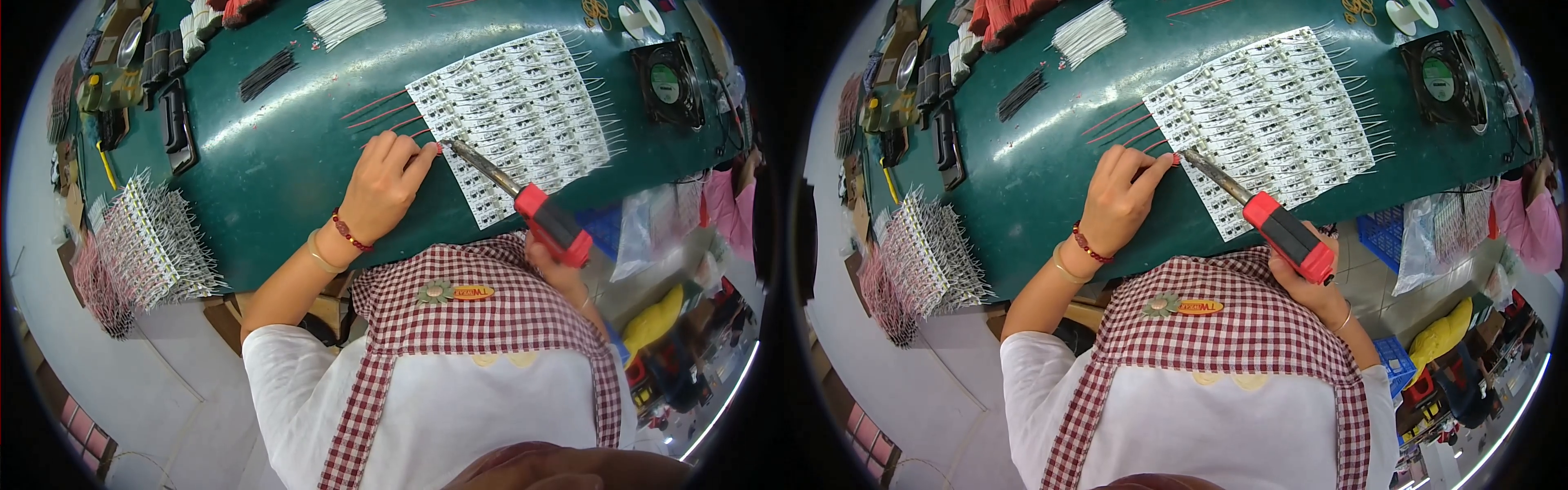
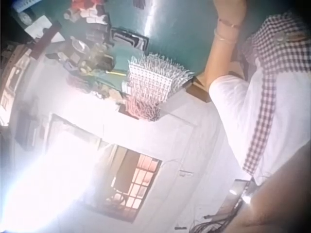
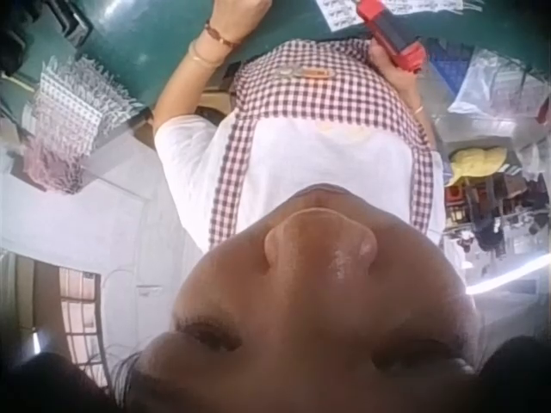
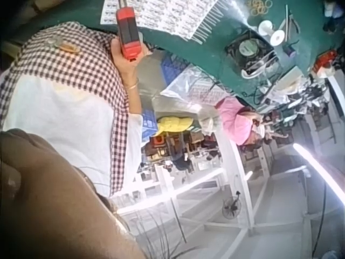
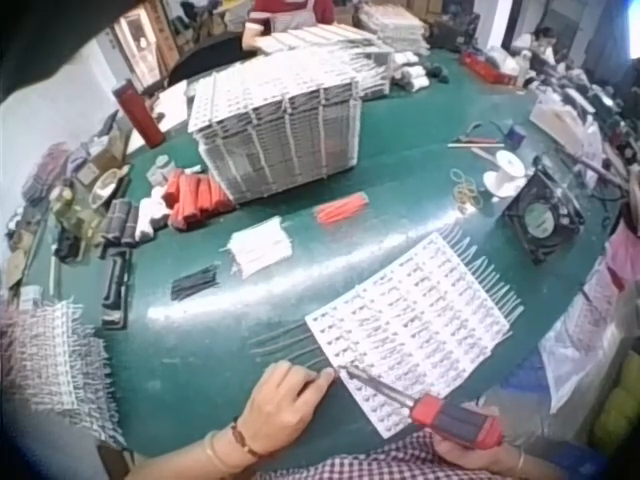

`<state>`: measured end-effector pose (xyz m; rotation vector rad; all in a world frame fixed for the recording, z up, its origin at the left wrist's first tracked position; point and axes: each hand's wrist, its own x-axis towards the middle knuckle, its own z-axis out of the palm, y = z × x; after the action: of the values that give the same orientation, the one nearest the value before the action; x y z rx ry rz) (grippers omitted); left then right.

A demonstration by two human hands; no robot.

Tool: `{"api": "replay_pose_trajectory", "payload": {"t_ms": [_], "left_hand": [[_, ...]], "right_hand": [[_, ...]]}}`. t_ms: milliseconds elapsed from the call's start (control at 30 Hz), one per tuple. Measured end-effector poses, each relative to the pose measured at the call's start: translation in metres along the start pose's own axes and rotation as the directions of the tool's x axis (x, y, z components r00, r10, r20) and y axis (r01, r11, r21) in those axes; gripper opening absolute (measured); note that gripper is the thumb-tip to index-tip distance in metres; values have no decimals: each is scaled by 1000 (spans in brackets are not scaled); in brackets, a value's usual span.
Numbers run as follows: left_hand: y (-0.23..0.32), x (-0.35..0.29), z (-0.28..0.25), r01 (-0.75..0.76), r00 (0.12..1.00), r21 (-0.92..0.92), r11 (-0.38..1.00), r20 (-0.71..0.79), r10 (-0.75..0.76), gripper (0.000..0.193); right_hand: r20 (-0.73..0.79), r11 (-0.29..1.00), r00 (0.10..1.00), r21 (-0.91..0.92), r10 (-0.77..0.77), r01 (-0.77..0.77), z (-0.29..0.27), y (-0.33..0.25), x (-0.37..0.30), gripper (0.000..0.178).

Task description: The person places an LED circuit board on the workbench and solders wires onto the connections on the board using a soldering iron.

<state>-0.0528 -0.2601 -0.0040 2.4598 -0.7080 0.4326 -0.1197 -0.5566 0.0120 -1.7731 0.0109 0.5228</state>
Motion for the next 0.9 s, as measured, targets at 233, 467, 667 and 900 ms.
{"api": "replay_pose_trajectory", "payload": {"t_ms": [233, 467, 667, 900], "left_hand": [[0, 0, 1, 12, 1000, 0, 1000, 4, -12, 34], [0, 2, 0, 13, 1000, 1, 1000, 2, -13, 34], [-1, 1, 0, 18, 1000, -5, 1000, -5, -18, 33], [0, 2, -1, -2, 1000, -7, 1000, -26, 2, 32]], "right_hand": [[-4, 989, 994, -100, -107, 106, -2, 2, 0, 20], [1, 983, 993, -138, -119, 118, 1, -8, 3, 21], [-28, 965, 987, -217, -158, 148, -4, 16, -6, 22], [-48, 991, 992, -77, -117, 113, -12, 14, -16, 19]]}}
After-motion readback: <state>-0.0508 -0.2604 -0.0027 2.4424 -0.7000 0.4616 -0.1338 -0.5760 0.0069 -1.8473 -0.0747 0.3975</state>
